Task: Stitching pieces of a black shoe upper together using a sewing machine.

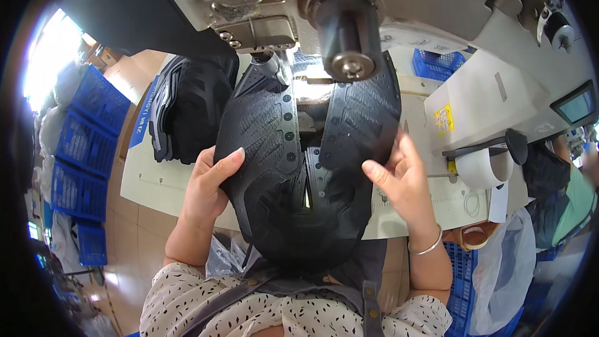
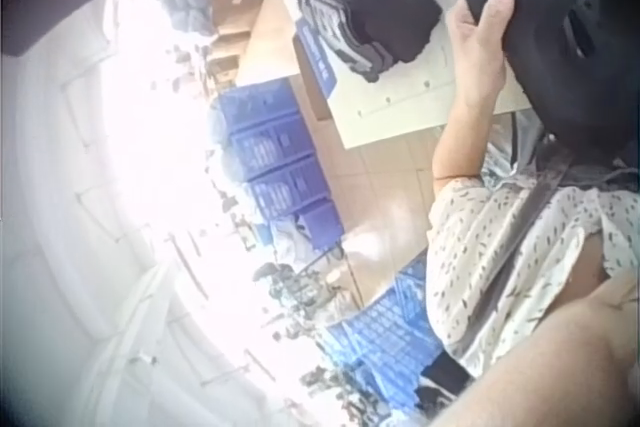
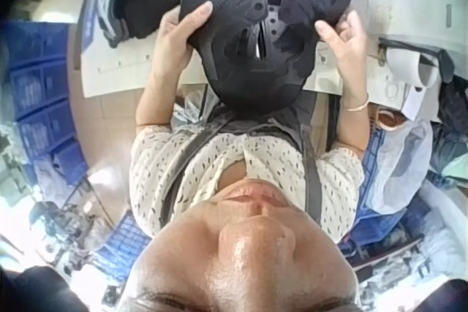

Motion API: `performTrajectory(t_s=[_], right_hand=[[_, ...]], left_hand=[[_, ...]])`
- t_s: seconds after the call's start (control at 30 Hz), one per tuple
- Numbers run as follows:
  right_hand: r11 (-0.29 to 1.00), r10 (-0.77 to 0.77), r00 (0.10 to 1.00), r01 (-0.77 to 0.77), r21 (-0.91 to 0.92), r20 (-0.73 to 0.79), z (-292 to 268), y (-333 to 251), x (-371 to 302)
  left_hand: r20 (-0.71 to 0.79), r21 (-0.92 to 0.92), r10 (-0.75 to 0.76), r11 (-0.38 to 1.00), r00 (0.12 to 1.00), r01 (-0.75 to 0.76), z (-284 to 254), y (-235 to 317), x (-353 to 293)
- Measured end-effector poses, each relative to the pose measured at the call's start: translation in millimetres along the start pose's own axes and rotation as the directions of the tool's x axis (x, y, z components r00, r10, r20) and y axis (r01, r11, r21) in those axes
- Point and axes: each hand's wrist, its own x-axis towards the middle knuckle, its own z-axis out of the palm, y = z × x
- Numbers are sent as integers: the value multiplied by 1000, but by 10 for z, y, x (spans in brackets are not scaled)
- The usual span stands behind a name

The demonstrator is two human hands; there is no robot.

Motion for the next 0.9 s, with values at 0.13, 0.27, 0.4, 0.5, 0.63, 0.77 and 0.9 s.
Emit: performTrajectory(t_s=[0.13, 0.27, 0.4, 0.5, 0.63, 0.77, 0.9], right_hand=[[997, 27, 1000, -27, 69, 0, 45, -27, -192], [997, -74, 989, 76, 5, -125, 163, -73, -239], [990, -142, 979, 139, -29, -148, 180, -81, -114], [987, -158, 974, 162, 14, -165, 204, -74, -5], [987, -149, 974, 158, 37, -170, 176, -39, 149], [984, -110, 983, 129, 125, -149, 139, -16, 304], [976, -118, 985, 138, 166, -122, 149, -10, 385]], left_hand=[[-54, 184, 35, 983, 998, -25, -70, -79, -138], [-99, 301, 156, 946, 983, -120, -26, -32, -114], [-101, 281, 220, 942, 970, -184, -27, -14, 38], [-90, 305, 225, 934, 970, -188, -59, 7, 144], [-74, 336, 232, 922, 970, -195, -65, 82, 259], [-114, 329, 286, 914, 951, -236, -30, 116, 393], [-103, 442, 258, 877, 961, -189, -249, 86, 530]])
